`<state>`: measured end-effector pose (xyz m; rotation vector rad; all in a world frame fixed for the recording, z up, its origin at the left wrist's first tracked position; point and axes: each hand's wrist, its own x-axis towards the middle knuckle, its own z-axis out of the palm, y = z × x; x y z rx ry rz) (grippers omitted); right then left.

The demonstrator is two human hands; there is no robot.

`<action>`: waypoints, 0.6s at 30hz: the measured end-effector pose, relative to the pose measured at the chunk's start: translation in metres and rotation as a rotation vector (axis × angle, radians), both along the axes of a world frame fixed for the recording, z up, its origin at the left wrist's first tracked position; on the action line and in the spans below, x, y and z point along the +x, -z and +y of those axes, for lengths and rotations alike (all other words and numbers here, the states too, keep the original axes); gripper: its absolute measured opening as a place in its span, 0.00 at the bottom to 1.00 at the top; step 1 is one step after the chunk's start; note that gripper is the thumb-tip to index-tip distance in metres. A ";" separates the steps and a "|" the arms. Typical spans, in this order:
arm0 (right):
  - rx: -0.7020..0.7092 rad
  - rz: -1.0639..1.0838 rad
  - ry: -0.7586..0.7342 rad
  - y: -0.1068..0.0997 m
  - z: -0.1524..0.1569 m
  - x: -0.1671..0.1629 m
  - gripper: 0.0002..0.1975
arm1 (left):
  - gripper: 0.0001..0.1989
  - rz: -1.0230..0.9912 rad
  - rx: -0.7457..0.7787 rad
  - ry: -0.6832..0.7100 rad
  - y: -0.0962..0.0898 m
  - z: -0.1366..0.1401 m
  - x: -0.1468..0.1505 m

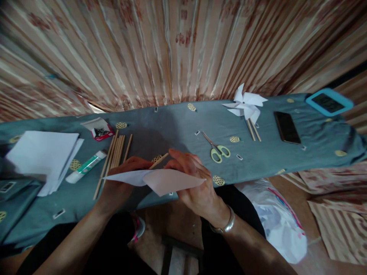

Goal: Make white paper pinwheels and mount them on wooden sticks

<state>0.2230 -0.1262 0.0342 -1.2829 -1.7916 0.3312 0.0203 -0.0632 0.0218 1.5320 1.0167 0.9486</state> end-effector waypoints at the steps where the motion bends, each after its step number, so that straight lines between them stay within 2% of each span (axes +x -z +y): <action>1: 0.007 -0.009 0.002 -0.002 0.000 0.001 0.25 | 0.05 -0.005 0.008 -0.001 -0.002 -0.001 0.000; 8: 0.001 -0.075 0.011 -0.015 -0.005 0.002 0.26 | 0.06 0.009 0.026 -0.013 -0.003 -0.006 -0.001; 18: -0.019 -0.019 0.016 -0.009 -0.006 0.003 0.28 | 0.06 0.017 0.030 -0.012 -0.006 -0.010 0.001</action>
